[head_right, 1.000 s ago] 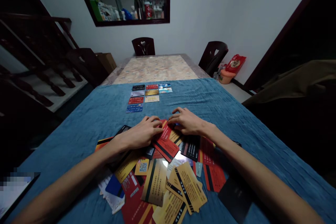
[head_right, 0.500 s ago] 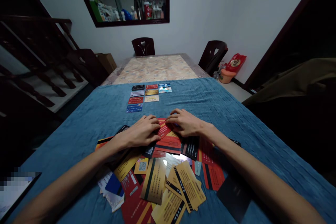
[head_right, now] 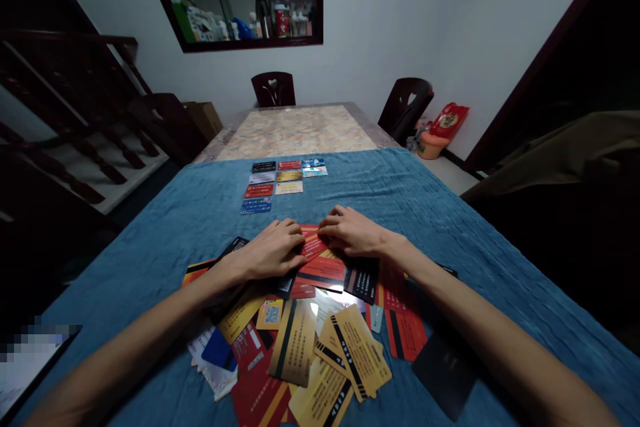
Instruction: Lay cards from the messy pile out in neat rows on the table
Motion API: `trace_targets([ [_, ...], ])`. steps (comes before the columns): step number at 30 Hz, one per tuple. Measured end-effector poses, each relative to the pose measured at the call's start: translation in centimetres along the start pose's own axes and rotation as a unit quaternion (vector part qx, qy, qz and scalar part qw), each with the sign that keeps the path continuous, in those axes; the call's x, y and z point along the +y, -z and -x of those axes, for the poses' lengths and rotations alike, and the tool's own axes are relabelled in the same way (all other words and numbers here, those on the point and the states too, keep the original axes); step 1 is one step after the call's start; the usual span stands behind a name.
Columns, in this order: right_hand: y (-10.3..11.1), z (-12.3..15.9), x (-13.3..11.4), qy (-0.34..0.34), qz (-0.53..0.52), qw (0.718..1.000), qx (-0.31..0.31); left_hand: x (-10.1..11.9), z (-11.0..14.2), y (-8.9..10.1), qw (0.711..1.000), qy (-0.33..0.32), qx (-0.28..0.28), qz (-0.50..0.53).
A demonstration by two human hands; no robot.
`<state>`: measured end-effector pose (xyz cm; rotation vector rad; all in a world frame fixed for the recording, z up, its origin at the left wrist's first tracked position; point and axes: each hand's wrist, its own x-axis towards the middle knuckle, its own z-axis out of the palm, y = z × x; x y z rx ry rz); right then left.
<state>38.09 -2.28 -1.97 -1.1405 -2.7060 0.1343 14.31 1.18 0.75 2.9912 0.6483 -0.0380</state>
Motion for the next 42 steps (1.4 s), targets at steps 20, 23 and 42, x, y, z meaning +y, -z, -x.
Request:
trace_targets([
  [20, 0.1, 0.1, 0.4, -0.015, -0.034, 0.998, 0.049, -0.5, 0.0, 1.1, 0.999, -0.019, 0.029, 0.033],
  [23, -0.7, 0.1, 0.8, -0.051, -0.009, 0.996, 0.076, -0.7, -0.1, 1.3, 0.999, -0.013, 0.036, 0.036],
  [42, -1.2, -0.2, 0.7, -0.144, -0.019, 0.98, 0.135, -2.7, -0.6, 0.3, 0.991, 0.03, 0.091, 0.098],
])
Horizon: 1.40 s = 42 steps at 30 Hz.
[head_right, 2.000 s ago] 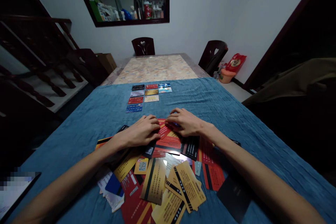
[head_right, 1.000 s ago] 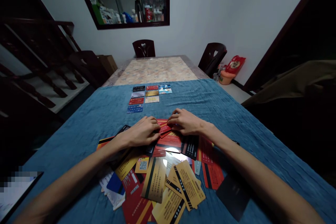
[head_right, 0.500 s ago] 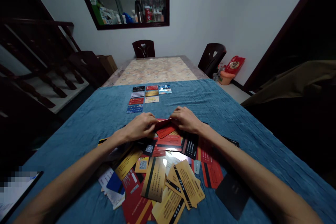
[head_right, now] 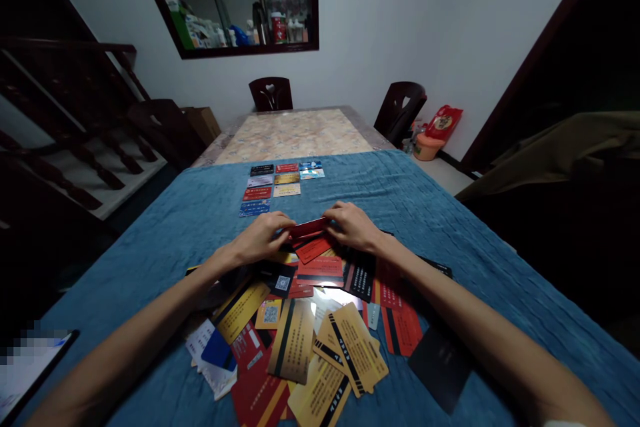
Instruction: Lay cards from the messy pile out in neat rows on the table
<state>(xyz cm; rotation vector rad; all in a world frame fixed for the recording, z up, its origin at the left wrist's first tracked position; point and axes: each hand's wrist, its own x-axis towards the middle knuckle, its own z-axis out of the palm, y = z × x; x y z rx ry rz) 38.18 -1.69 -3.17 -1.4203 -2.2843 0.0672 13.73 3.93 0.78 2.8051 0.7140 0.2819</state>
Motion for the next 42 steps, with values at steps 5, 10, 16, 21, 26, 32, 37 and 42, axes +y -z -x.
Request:
trace_targets([
  [5, -0.1, 0.1, 0.1, -0.006, -0.01, 1.0, 0.011, -0.1, 0.0, 0.0, 1.0, -0.005, 0.012, 0.001],
  [10, 0.2, 0.1, -0.2, -0.015, -0.058, 0.997, 0.054, 0.0, -0.1, -0.2, 1.0, 0.004, 0.01, 0.009],
  [16, 0.5, -0.1, -0.9, 0.004, -0.104, 0.99, 0.094, 0.3, 0.0, -0.5, 1.0, -0.008, 0.002, 0.0],
  [21, 0.6, -0.2, -1.3, 0.023, -0.103, 0.987, 0.12, 0.3, 0.0, -0.5, 1.0, -0.017, 0.002, 0.01],
  [26, 0.9, -0.2, -1.6, 0.041, -0.088, 0.985, 0.145, 0.3, 0.0, -0.5, 0.999, -0.015, 0.01, 0.028],
  [32, 1.7, -0.3, -2.3, 0.078, 0.002, 0.985, 0.152, 0.4, 0.1, -0.3, 0.994, -0.014, 0.082, 0.071],
  [37, 2.1, -0.3, -2.5, 0.096, 0.059, 0.982, 0.152, 0.8, 0.2, -0.3, 0.983, -0.028, 0.147, 0.103],
  [42, 1.9, -0.2, -2.6, 0.124, 0.109, 0.974, 0.155, 1.5, 0.3, -0.6, 0.973, -0.057, 0.189, 0.123],
])
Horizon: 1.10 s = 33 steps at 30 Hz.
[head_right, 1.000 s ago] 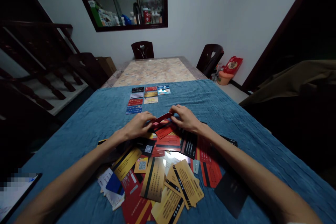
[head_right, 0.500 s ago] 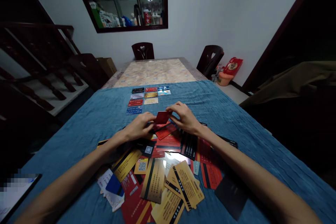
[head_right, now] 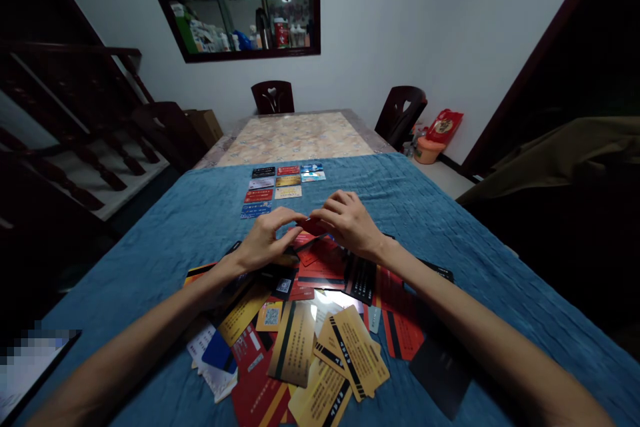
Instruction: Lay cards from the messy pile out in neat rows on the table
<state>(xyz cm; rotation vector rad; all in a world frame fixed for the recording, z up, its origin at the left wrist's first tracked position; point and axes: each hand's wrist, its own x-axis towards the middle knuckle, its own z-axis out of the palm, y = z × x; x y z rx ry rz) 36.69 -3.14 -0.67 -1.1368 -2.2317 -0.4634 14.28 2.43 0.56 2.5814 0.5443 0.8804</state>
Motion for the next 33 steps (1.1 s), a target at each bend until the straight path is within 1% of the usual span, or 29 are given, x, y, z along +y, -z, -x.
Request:
trace_targets([
  [3, -0.3, 0.0, -0.5, 0.03, 0.011, 0.999, 0.018, 0.0, 0.1, -0.4, 1.0, -0.016, 0.019, -0.002],
  [6, -0.5, 0.0, -0.9, 0.038, 0.011, 0.999, 0.021, -0.1, 0.2, -0.7, 1.0, -0.014, 0.017, -0.012],
  [10, -1.0, 0.2, -0.6, 0.008, -0.016, 1.0, 0.003, -0.3, 0.1, -0.6, 1.0, -0.001, 0.004, -0.024],
  [13, -1.7, 0.7, 0.1, -0.025, -0.055, 0.998, -0.031, -0.7, 0.0, -0.3, 0.999, 0.016, 0.002, -0.032],
  [16, -2.5, 1.3, 1.0, -0.049, -0.087, 0.993, -0.067, -1.2, 0.0, -0.2, 0.998, 0.043, 0.005, -0.045],
  [19, -3.1, 1.7, 1.5, -0.074, -0.105, 0.989, -0.073, -1.7, -0.1, -0.2, 0.996, 0.072, 0.003, -0.055],
  [28, -3.6, 1.8, 1.2, -0.107, -0.122, 0.986, -0.04, -3.0, 0.1, -0.7, 0.991, 0.101, -0.046, -0.08],
  [30, -3.6, 1.7, 1.0, -0.114, -0.114, 0.986, -0.041, -3.1, 0.3, -0.8, 0.989, 0.102, -0.064, -0.09],
  [33, -3.7, 1.7, 0.8, -0.106, -0.091, 0.989, -0.053, -3.1, 0.4, -1.0, 0.985, 0.097, -0.087, -0.109],
])
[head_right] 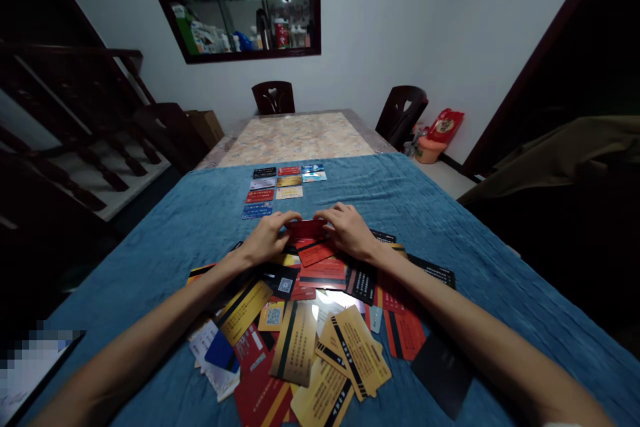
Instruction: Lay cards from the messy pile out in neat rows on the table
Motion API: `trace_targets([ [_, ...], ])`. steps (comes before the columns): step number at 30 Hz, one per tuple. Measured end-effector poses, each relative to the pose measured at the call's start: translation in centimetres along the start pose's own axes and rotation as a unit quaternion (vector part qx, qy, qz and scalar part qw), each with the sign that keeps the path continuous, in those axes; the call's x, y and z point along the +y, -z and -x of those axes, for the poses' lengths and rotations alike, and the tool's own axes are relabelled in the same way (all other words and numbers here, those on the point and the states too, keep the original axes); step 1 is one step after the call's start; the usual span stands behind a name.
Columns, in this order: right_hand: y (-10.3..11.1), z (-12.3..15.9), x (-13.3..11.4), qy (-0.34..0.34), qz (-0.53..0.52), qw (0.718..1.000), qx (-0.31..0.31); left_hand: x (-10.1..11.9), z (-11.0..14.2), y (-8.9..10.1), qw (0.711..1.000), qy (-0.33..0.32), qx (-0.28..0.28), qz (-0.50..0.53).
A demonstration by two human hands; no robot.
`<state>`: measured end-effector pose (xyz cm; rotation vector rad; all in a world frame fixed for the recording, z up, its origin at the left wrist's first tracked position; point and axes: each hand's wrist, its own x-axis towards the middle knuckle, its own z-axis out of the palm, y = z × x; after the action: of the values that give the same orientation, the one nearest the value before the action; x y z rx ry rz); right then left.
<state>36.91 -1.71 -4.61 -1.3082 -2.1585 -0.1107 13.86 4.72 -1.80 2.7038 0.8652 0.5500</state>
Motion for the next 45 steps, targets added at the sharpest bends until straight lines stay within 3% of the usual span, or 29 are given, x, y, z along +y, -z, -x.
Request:
trace_targets([
  [5, -0.3, 0.1, 0.0, 0.026, 0.046, 0.999, -0.011, 0.2, 0.1, -0.1, 1.0, 0.002, -0.01, -0.02],
  [12, -0.3, 0.2, -0.2, 0.046, 0.108, 0.993, 0.001, 0.1, -0.2, 0.4, 0.999, 0.026, 0.027, 0.016],
  [29, -0.3, 0.3, -0.4, 0.069, 0.158, 0.984, 0.046, 0.3, -0.3, 0.7, 0.994, 0.021, 0.061, 0.091],
  [37, 0.0, 0.3, -0.6, 0.06, 0.136, 0.987, 0.059, 0.8, 0.0, 1.0, 0.992, 0.042, 0.077, 0.088],
  [45, 0.3, 0.4, -0.6, 0.053, 0.114, 0.99, 0.066, 0.4, 0.0, 0.6, 0.996, 0.009, 0.077, 0.046],
])
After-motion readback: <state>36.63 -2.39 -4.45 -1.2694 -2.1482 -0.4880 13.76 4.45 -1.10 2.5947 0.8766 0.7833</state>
